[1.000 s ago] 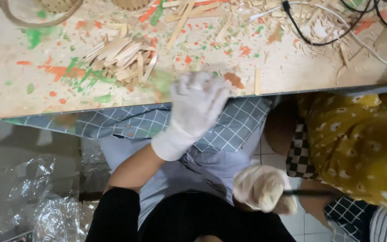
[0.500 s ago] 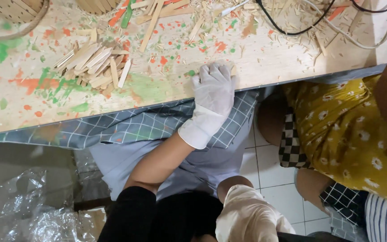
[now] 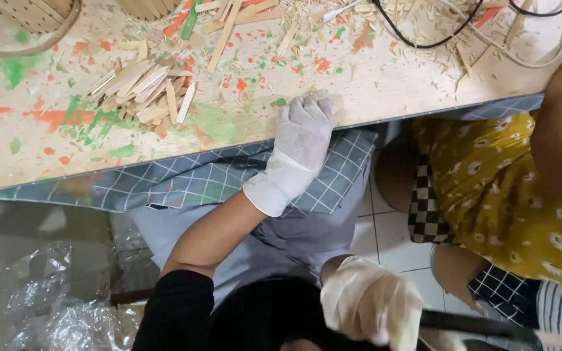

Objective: Polishing and scraping the edges of small parts using a craft knife at a workshop table.

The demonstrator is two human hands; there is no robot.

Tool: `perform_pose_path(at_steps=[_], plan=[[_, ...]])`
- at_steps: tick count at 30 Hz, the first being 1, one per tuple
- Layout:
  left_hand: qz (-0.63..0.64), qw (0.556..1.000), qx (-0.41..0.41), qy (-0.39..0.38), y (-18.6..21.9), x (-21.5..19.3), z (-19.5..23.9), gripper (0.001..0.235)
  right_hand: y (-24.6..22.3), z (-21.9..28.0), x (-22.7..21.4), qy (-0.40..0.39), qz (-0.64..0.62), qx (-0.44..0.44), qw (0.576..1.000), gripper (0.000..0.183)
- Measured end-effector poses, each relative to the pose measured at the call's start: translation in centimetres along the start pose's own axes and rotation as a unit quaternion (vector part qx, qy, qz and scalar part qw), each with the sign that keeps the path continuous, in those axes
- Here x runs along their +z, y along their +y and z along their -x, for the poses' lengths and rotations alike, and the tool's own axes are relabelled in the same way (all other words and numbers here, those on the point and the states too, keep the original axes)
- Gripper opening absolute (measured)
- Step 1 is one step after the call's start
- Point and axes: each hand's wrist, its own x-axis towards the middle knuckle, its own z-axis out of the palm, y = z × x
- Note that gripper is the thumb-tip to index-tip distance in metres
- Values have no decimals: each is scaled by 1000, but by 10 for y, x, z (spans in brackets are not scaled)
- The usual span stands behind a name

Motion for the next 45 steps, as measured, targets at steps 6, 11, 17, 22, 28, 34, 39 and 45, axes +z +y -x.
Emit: perform_pose_path(at_steps=[6,11,17,22,28,34,39,45], plan=[[-32,999,-18,-1,-5,-5,1,18,2,3,9,7,-23,19,1000,45],[-53,995,-73,-37,-2,-25,-6,16,9,48,-53,13,-63,69,996,51],[-37,981,-143,-129,17,-26,-8,11,21,30,-46,-88,-15,104,991,63],[-53,986,-135,-78,14,-21,1,12,22,30,-52,-84,-59,121,987,74],[217,961,-139,-99,-24,-49,26,24,23,35,-70,-46,-23,136,989,63],[590,739,-267,-186,-57,-94,96,27,45,31,-51,116,-404,185,889,19],[666,545,-477,-179,-74,-121,120,21,67,45,-84,177,-734,242,610,20],[752,404,-509,-114,-91,-136,128,24,105,38,-60,2,7,100,995,27]])
